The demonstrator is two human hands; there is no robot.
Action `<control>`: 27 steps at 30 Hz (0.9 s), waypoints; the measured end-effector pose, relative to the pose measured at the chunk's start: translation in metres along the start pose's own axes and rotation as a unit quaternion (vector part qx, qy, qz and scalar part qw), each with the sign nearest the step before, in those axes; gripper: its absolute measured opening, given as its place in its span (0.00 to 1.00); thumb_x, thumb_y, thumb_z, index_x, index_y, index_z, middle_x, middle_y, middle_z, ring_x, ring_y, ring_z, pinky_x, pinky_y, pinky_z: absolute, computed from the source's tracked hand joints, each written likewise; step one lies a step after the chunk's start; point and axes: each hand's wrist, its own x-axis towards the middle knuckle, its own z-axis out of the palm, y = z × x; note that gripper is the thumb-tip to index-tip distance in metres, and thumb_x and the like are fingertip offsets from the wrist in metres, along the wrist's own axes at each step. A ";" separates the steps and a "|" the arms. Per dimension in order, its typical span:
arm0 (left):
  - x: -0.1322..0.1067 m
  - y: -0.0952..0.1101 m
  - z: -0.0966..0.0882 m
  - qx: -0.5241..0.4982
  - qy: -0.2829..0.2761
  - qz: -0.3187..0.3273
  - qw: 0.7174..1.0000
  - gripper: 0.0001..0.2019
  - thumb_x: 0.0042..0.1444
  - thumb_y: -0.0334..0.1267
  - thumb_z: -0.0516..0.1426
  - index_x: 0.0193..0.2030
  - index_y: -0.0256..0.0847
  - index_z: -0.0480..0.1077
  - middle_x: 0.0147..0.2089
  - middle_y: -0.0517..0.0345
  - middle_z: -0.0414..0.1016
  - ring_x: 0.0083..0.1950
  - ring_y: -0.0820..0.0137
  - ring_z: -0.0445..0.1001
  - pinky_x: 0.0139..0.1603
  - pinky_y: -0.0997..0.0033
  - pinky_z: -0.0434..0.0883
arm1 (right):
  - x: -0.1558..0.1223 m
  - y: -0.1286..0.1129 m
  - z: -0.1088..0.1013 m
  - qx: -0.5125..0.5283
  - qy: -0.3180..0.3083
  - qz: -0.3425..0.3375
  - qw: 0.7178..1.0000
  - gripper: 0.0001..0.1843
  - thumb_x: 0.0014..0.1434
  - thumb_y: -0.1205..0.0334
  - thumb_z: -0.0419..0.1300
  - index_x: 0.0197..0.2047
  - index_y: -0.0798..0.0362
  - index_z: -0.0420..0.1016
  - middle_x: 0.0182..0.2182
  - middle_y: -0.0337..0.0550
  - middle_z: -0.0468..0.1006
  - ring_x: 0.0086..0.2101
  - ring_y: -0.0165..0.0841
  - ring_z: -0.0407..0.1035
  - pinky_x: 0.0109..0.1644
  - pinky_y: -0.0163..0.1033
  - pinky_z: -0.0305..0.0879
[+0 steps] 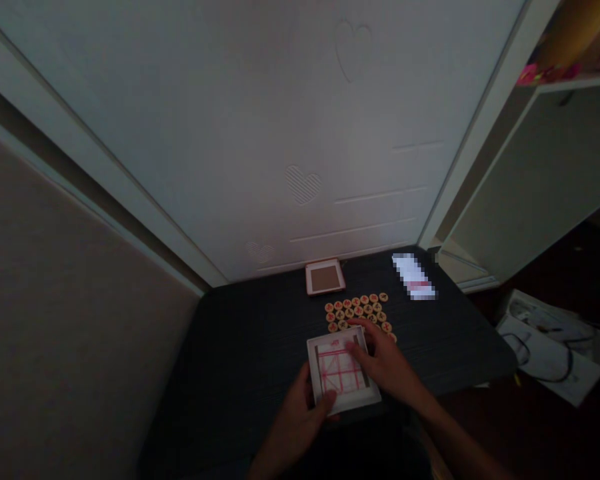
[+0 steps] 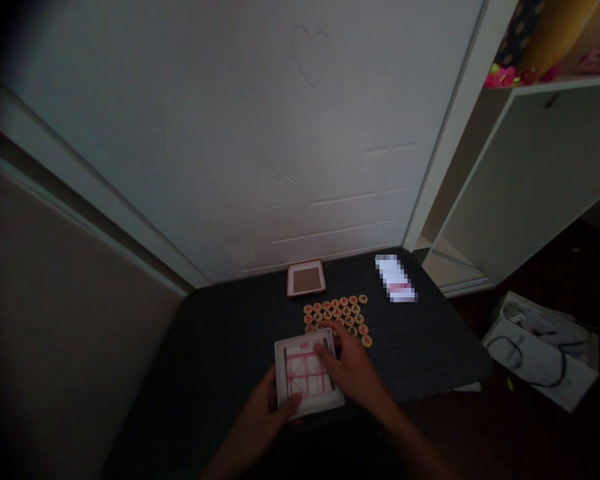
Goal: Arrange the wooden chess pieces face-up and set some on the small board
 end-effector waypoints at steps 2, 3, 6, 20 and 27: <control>0.000 0.000 -0.001 -0.001 -0.002 -0.005 1.000 0.31 0.58 0.43 0.66 0.65 0.38 0.63 0.57 0.39 0.80 0.51 0.52 0.82 0.44 0.56 0.81 | -0.001 0.000 0.000 0.015 -0.011 0.006 1.000 0.24 0.63 0.57 0.61 0.61 0.49 0.67 0.43 0.44 0.82 0.40 0.39 0.78 0.45 0.45 0.76; 0.000 0.000 -0.001 -0.002 -0.004 -0.009 1.000 0.31 0.58 0.43 0.66 0.65 0.38 0.63 0.57 0.39 0.80 0.51 0.51 0.82 0.44 0.56 0.81 | -0.001 0.001 -0.001 0.016 -0.010 0.008 1.000 0.24 0.63 0.57 0.61 0.62 0.49 0.67 0.43 0.44 0.82 0.40 0.40 0.78 0.45 0.45 0.76; -0.001 0.002 0.000 -0.006 -0.006 -0.015 1.000 0.33 0.57 0.44 0.66 0.66 0.38 0.63 0.57 0.38 0.79 0.52 0.50 0.81 0.43 0.56 0.81 | 0.000 0.006 -0.002 0.009 0.001 0.014 1.000 0.24 0.63 0.56 0.61 0.61 0.50 0.68 0.43 0.45 0.82 0.40 0.40 0.78 0.45 0.45 0.76; 0.004 0.007 -0.074 0.049 0.234 0.005 0.971 0.33 0.64 0.46 0.62 0.71 0.40 0.56 0.47 0.45 0.84 0.42 0.57 0.85 0.42 0.55 0.84 | -0.004 -0.002 -0.021 0.052 0.043 0.014 0.998 0.29 0.64 0.42 0.60 0.61 0.50 0.69 0.38 0.44 0.82 0.32 0.35 0.77 0.37 0.41 0.74; 0.005 0.006 -0.093 0.130 0.266 -0.015 0.955 0.36 0.65 0.48 0.60 0.74 0.42 0.51 0.57 0.41 0.80 0.35 0.63 0.85 0.39 0.61 0.84 | -0.014 0.018 -0.034 0.000 0.084 0.032 0.996 0.26 0.62 0.39 0.62 0.50 0.51 0.78 0.34 0.44 0.82 0.31 0.37 0.77 0.38 0.42 0.75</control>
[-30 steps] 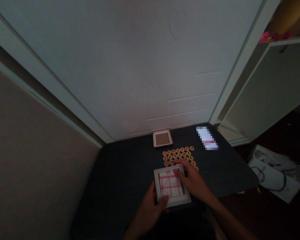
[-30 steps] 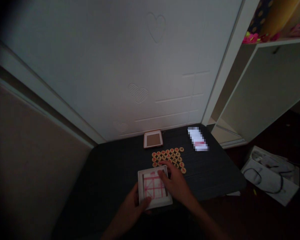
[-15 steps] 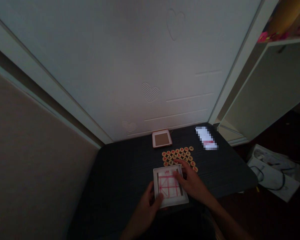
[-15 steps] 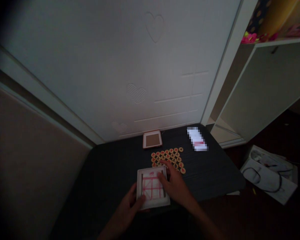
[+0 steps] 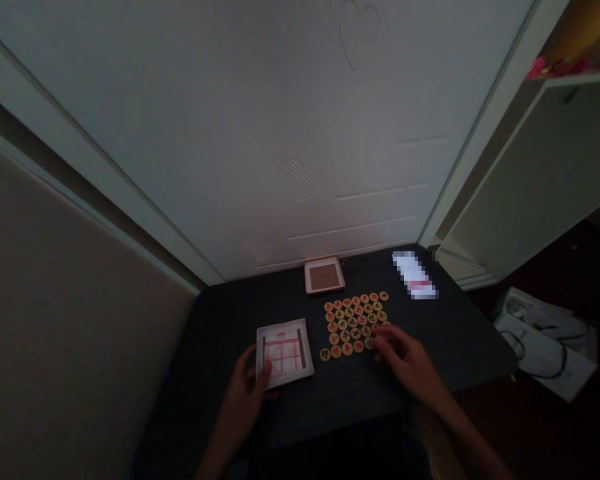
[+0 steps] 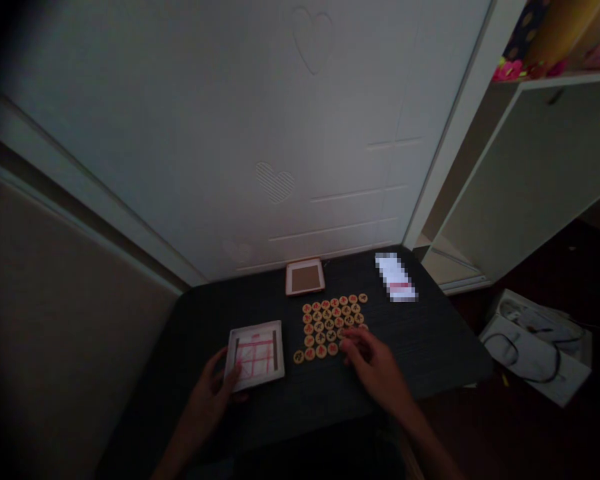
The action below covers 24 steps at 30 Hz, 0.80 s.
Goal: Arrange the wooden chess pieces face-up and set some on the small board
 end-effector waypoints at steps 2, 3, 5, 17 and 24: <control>0.000 -0.001 0.000 0.013 -0.005 0.010 1.000 0.38 0.63 0.51 0.60 0.74 0.41 0.51 0.60 0.38 0.78 0.35 0.62 0.85 0.36 0.62 0.83 | -0.004 0.008 0.000 -0.011 0.000 0.007 1.000 0.25 0.62 0.38 0.61 0.50 0.51 0.79 0.34 0.45 0.83 0.32 0.38 0.78 0.39 0.42 0.74; -0.001 -0.002 0.000 0.025 -0.011 0.015 1.000 0.39 0.63 0.53 0.59 0.74 0.40 0.51 0.61 0.37 0.77 0.36 0.61 0.85 0.35 0.62 0.83 | -0.006 0.013 0.000 -0.015 0.001 0.009 1.000 0.25 0.62 0.38 0.61 0.49 0.51 0.79 0.35 0.45 0.83 0.33 0.38 0.78 0.40 0.43 0.74; -0.003 -0.003 -0.001 0.075 -0.022 0.032 0.996 0.38 0.62 0.55 0.58 0.73 0.39 0.53 0.64 0.36 0.74 0.41 0.56 0.84 0.37 0.59 0.82 | -0.009 0.020 0.000 -0.020 0.007 0.009 1.000 0.25 0.62 0.38 0.61 0.49 0.51 0.80 0.36 0.46 0.83 0.33 0.38 0.77 0.41 0.43 0.74; -0.036 -0.019 -0.024 0.413 -0.007 0.111 0.904 0.39 0.58 0.57 0.59 0.73 0.45 0.56 0.72 0.42 0.63 0.69 0.44 0.66 0.64 0.42 0.67 | -0.021 0.035 -0.012 -0.035 0.051 0.028 0.998 0.26 0.62 0.36 0.61 0.45 0.52 0.81 0.32 0.47 0.82 0.34 0.41 0.77 0.40 0.44 0.74; 0.005 -0.029 -0.014 0.359 -0.033 0.325 0.874 0.48 0.55 0.49 0.66 0.76 0.48 0.45 0.79 0.44 0.43 0.77 0.46 0.49 0.73 0.40 0.56 | -0.026 0.034 -0.006 -0.062 0.021 -0.008 0.998 0.21 0.65 0.43 0.60 0.48 0.51 0.80 0.34 0.45 0.83 0.37 0.41 0.79 0.43 0.42 0.75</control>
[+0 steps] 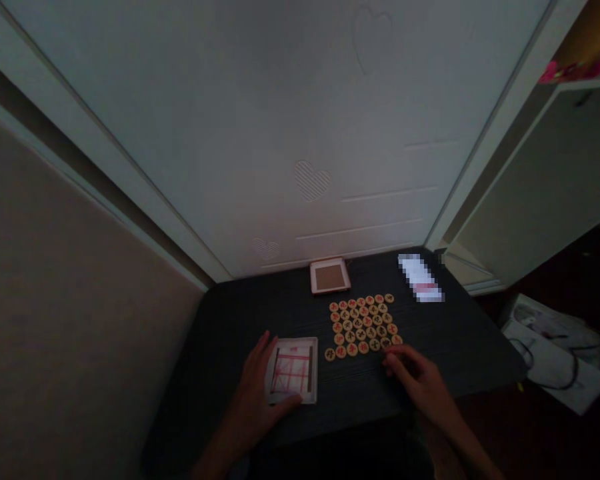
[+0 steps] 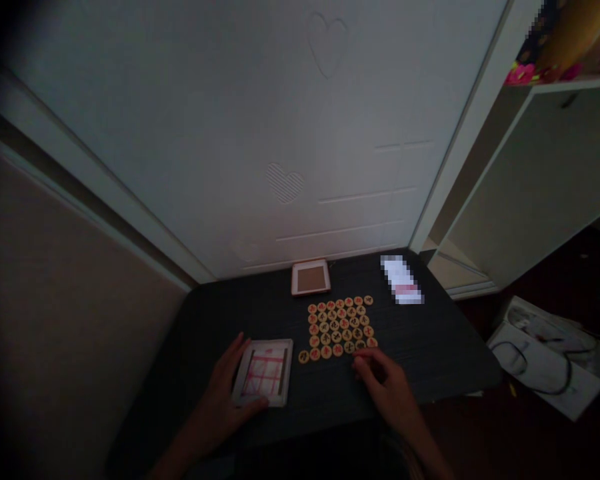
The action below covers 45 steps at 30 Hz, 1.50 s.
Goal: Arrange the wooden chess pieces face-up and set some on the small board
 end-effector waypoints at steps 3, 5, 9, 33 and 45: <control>0.006 -0.005 0.007 -0.017 -0.021 0.040 0.999 0.61 0.45 0.44 0.73 0.78 0.51 0.38 0.79 0.42 0.43 0.77 0.42 0.49 0.73 0.36 0.56 | 0.000 -0.005 0.005 -0.052 -0.017 -0.074 0.996 0.15 0.66 0.48 0.61 0.48 0.48 0.81 0.42 0.45 0.84 0.43 0.41 0.79 0.48 0.43 0.75; 0.006 -0.007 0.010 -0.019 -0.021 0.051 0.998 0.63 0.43 0.43 0.74 0.78 0.52 0.36 0.79 0.42 0.44 0.77 0.41 0.49 0.73 0.35 0.56 | 0.003 -0.009 0.010 -0.104 -0.028 -0.155 0.982 0.12 0.66 0.53 0.62 0.49 0.46 0.80 0.46 0.44 0.83 0.46 0.41 0.78 0.52 0.46 0.74; 0.003 -0.012 0.016 -0.015 0.003 0.043 0.999 0.62 0.45 0.44 0.73 0.78 0.52 0.37 0.78 0.41 0.46 0.77 0.41 0.50 0.72 0.35 0.56 | 0.017 -0.019 0.031 -0.195 -0.072 -0.298 0.931 0.13 0.67 0.62 0.61 0.54 0.44 0.77 0.50 0.44 0.82 0.55 0.42 0.72 0.60 0.51 0.70; -0.002 -0.009 0.028 0.004 0.030 0.020 0.999 0.60 0.47 0.49 0.71 0.78 0.52 0.37 0.80 0.45 0.41 0.78 0.42 0.47 0.73 0.34 0.52 | 0.056 -0.037 0.047 -0.149 -0.080 -0.329 0.929 0.13 0.69 0.59 0.59 0.56 0.46 0.75 0.51 0.44 0.82 0.50 0.38 0.77 0.55 0.44 0.74; 0.004 0.009 0.041 0.037 0.018 0.041 0.998 0.59 0.49 0.50 0.70 0.78 0.49 0.35 0.79 0.40 0.44 0.77 0.41 0.49 0.73 0.32 0.52 | 0.053 0.049 -0.075 -0.282 0.090 -0.215 0.931 0.18 0.66 0.52 0.60 0.56 0.49 0.74 0.50 0.49 0.82 0.48 0.44 0.79 0.53 0.50 0.76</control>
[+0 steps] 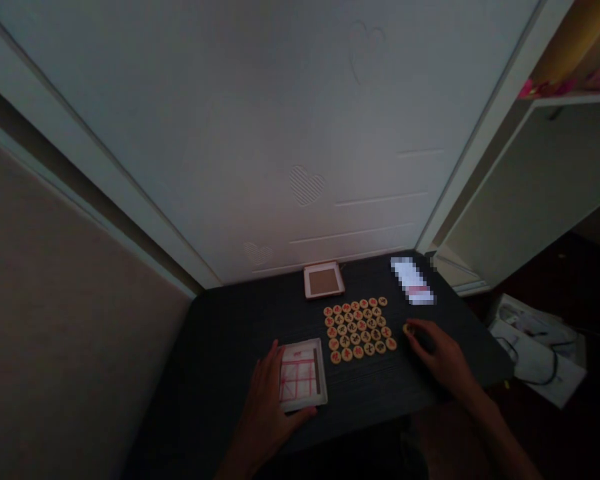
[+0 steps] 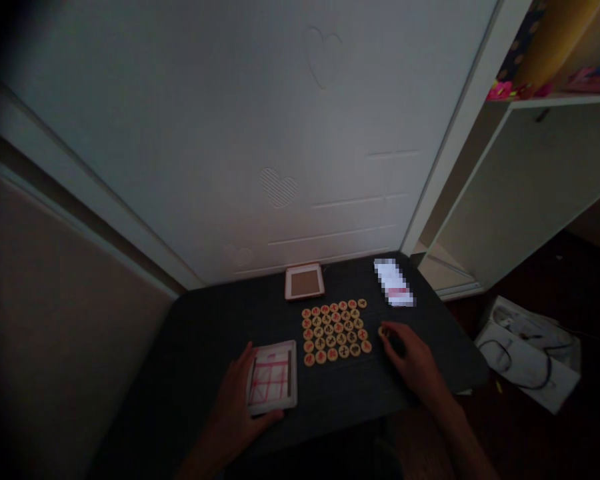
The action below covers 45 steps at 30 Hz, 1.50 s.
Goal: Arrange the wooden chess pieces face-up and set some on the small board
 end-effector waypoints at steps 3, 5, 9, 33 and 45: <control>0.001 0.001 -0.001 0.006 0.001 -0.003 1.000 0.61 0.48 0.51 0.70 0.78 0.48 0.33 0.79 0.38 0.44 0.77 0.40 0.48 0.73 0.31 0.52 | -0.009 0.007 0.005 -0.011 -0.012 -0.013 1.000 0.17 0.67 0.53 0.59 0.56 0.48 0.75 0.49 0.49 0.82 0.48 0.44 0.78 0.54 0.52 0.75; 0.001 0.000 -0.005 0.004 -0.002 -0.001 1.000 0.61 0.48 0.51 0.70 0.78 0.49 0.32 0.79 0.38 0.43 0.77 0.39 0.48 0.73 0.30 0.52 | -0.011 0.009 0.008 -0.019 -0.018 -0.024 0.999 0.16 0.67 0.53 0.59 0.54 0.47 0.76 0.48 0.49 0.82 0.48 0.45 0.77 0.55 0.54 0.74; 0.000 -0.004 -0.012 -0.016 -0.018 -0.003 1.000 0.62 0.48 0.48 0.70 0.78 0.49 0.31 0.79 0.39 0.44 0.77 0.39 0.49 0.73 0.30 0.52 | -0.010 0.010 0.007 -0.032 -0.016 -0.039 0.999 0.15 0.66 0.53 0.61 0.53 0.47 0.78 0.49 0.49 0.82 0.50 0.46 0.76 0.57 0.56 0.71; -0.020 -0.018 -0.011 -0.088 -0.044 -0.057 0.994 0.61 0.41 0.45 0.74 0.77 0.50 0.43 0.77 0.43 0.53 0.76 0.41 0.52 0.72 0.34 0.56 | -0.002 -0.071 0.018 0.089 -0.020 -0.039 0.995 0.17 0.69 0.55 0.58 0.58 0.47 0.75 0.53 0.48 0.82 0.52 0.44 0.78 0.57 0.51 0.76; -0.023 -0.011 -0.011 -0.133 -0.048 -0.062 0.988 0.61 0.40 0.38 0.73 0.77 0.53 0.44 0.77 0.46 0.52 0.77 0.37 0.46 0.72 0.28 0.52 | 0.013 -0.175 0.080 0.164 -0.100 -0.158 0.969 0.09 0.69 0.60 0.60 0.51 0.47 0.77 0.46 0.46 0.83 0.50 0.40 0.75 0.58 0.48 0.70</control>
